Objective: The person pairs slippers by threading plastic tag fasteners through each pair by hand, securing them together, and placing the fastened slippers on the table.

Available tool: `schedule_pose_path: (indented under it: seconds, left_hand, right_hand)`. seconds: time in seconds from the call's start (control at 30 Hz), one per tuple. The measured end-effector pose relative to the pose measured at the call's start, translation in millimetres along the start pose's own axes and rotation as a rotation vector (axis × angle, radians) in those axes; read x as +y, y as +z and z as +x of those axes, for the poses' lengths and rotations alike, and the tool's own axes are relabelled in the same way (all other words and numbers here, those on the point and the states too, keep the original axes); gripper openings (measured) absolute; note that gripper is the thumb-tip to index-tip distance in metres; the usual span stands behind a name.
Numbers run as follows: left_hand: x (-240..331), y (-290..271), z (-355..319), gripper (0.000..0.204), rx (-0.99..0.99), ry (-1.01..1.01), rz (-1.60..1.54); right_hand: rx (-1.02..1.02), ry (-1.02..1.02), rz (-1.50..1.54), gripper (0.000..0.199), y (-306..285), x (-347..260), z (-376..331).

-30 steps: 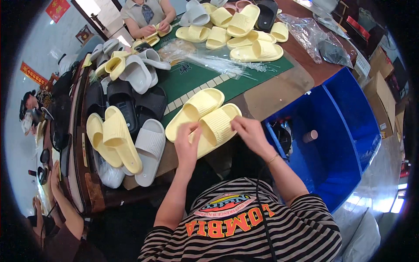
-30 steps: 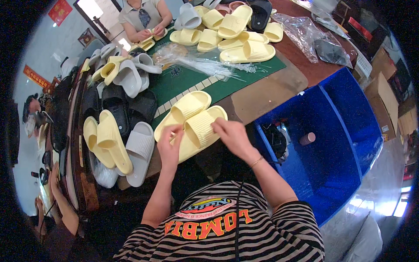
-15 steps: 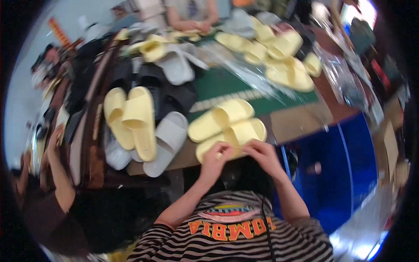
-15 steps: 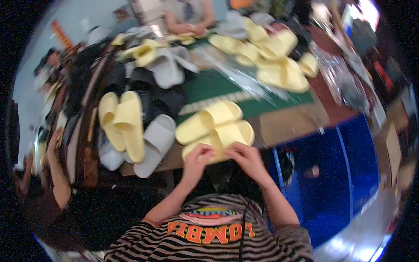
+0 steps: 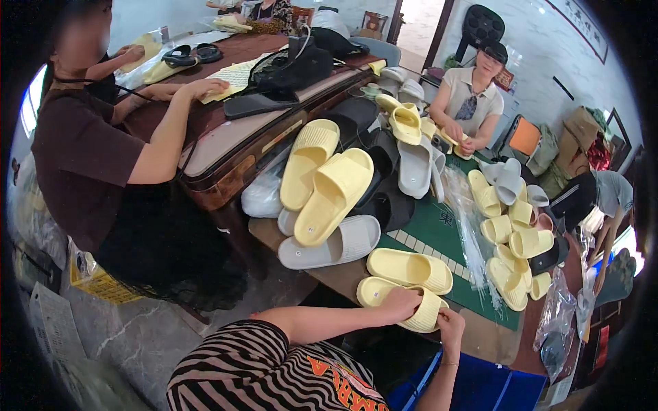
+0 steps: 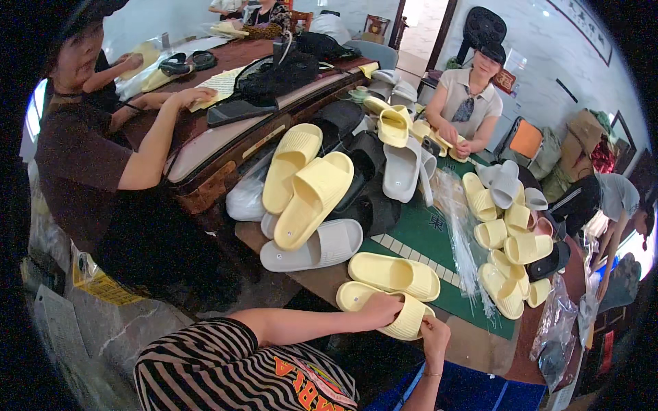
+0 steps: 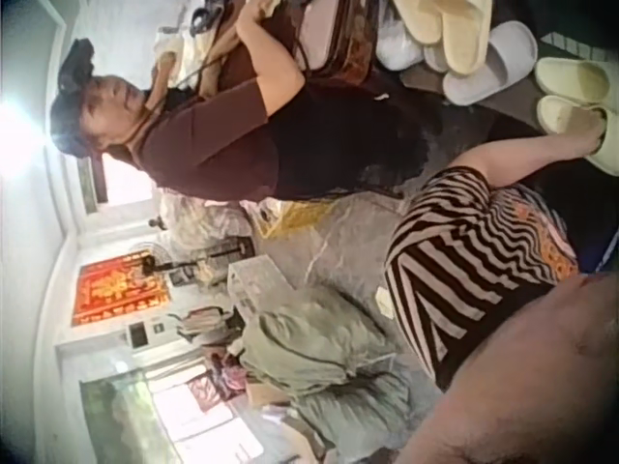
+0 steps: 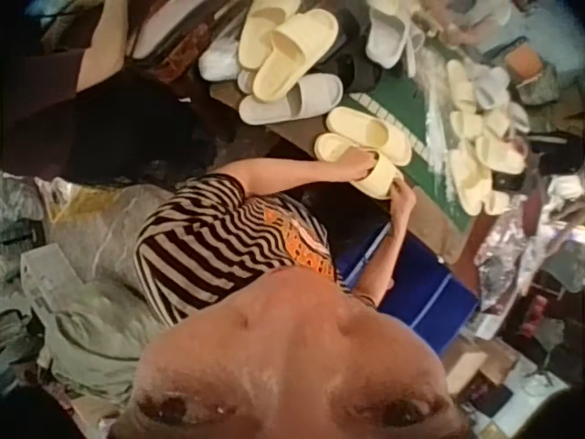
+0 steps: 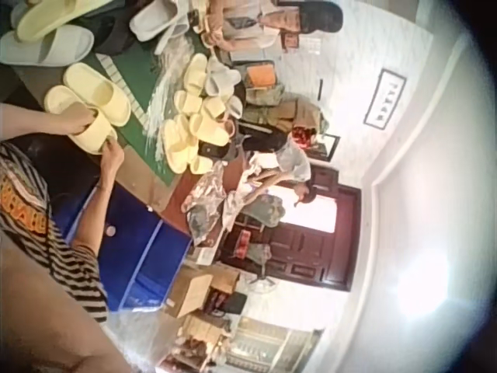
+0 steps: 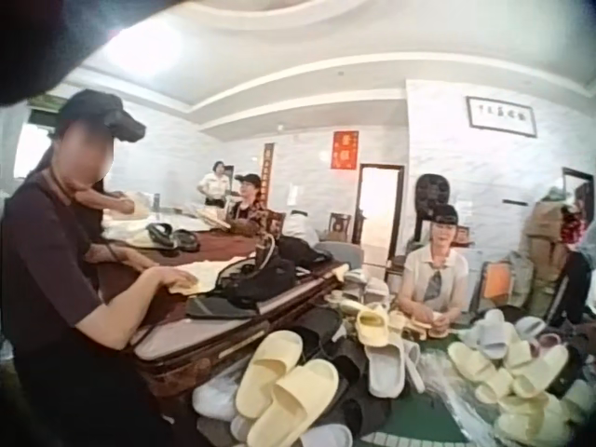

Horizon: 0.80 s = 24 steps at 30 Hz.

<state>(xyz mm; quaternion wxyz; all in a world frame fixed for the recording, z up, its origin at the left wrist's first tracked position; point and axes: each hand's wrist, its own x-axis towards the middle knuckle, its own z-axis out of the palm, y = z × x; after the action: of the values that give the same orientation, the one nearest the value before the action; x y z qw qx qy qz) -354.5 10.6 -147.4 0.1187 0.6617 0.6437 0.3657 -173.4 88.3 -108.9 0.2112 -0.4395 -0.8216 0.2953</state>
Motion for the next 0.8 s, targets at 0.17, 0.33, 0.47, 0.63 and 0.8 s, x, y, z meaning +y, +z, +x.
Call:
schedule_pose_path:
  seconds: [0.17, 0.33, 0.47, 0.63, 0.8]
  left_hand:
    - [7.0, 8.9, 5.9, 0.013, 0.079, -0.021, -0.005]
    - [0.8, -32.2, 8.9, 0.017, -0.114, -0.136, -0.279]
    - [-22.7, -83.9, -5.7, 0.011, -0.086, -0.381, -0.502]
    - [-41.0, -132.2, -10.9, 0.012, 0.099, -0.466, -0.596]
    - [-32.5, -141.4, -1.7, 0.017, 0.251, -0.619, -1.244]
  right_hand:
    - [-0.025, 0.004, 0.066, 0.011, -6.4, 8.7, 3.0]
    - [-0.025, -0.026, 0.162, 0.011, -32.4, -5.2, -2.7]
    - [0.006, -0.007, 0.005, 0.012, -62.4, 6.3, -13.6]
    - [0.055, 0.092, 0.117, 0.011, -93.1, 38.1, -41.0]
    - [0.284, 0.247, 0.729, 0.008, -76.7, 62.2, -28.7]
